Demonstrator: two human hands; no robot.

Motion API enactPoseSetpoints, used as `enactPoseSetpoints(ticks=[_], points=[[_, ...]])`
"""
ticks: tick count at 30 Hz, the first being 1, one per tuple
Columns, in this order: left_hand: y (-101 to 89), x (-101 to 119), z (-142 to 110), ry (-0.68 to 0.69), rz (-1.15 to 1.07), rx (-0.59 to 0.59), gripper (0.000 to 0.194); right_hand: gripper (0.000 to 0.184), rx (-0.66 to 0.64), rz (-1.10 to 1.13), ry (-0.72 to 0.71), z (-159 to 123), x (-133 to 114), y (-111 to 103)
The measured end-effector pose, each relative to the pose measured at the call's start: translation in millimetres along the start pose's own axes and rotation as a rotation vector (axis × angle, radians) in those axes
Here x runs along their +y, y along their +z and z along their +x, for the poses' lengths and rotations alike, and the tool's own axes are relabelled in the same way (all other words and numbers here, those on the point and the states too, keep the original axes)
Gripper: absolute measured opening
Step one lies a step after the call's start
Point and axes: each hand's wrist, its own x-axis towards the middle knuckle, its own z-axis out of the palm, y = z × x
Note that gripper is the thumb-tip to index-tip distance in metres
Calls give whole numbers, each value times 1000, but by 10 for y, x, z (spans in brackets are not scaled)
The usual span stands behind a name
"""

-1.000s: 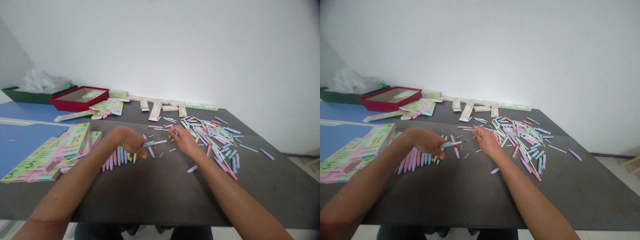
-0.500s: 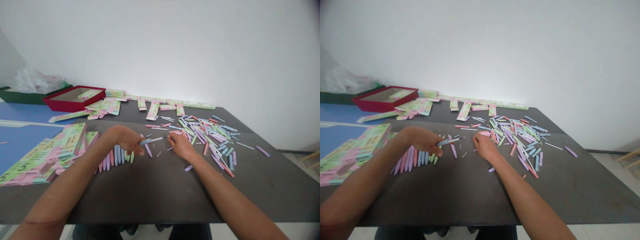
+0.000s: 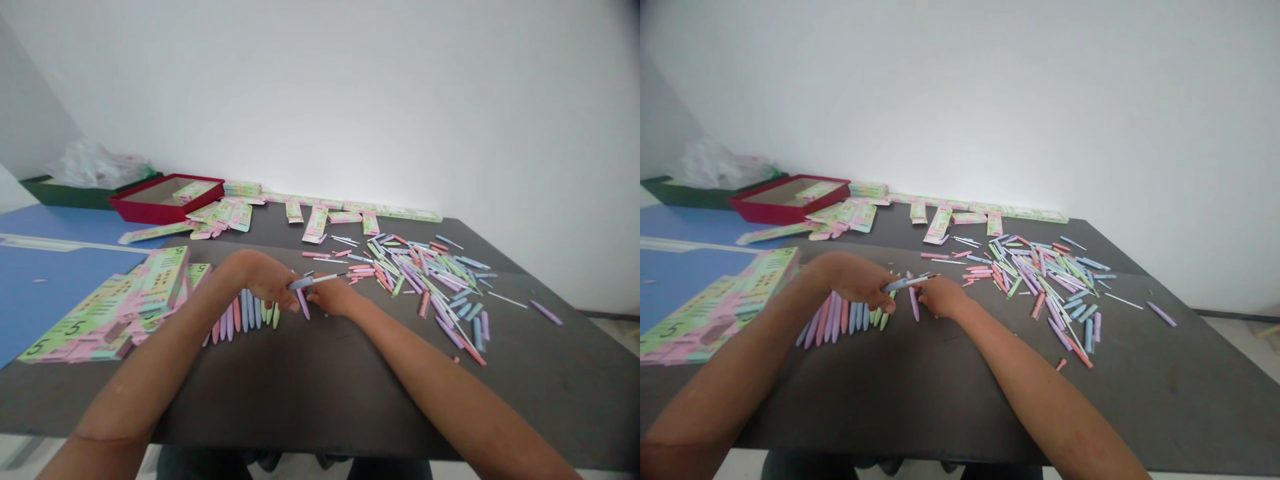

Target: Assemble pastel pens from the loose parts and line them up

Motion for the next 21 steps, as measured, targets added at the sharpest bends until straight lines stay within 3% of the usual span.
enactPoseSetpoints(ticks=[8, 15, 21], points=[[6, 51, -4, -16, -10, -35, 34, 29, 17, -98, 34, -22, -30, 106], [2, 61, 27, -41, -16, -78, 35, 31, 34, -90, -79, 18, -7, 150], [7, 71, 25, -29, -7, -73, 31, 29, 5, -107, -72, -22, 4, 165]])
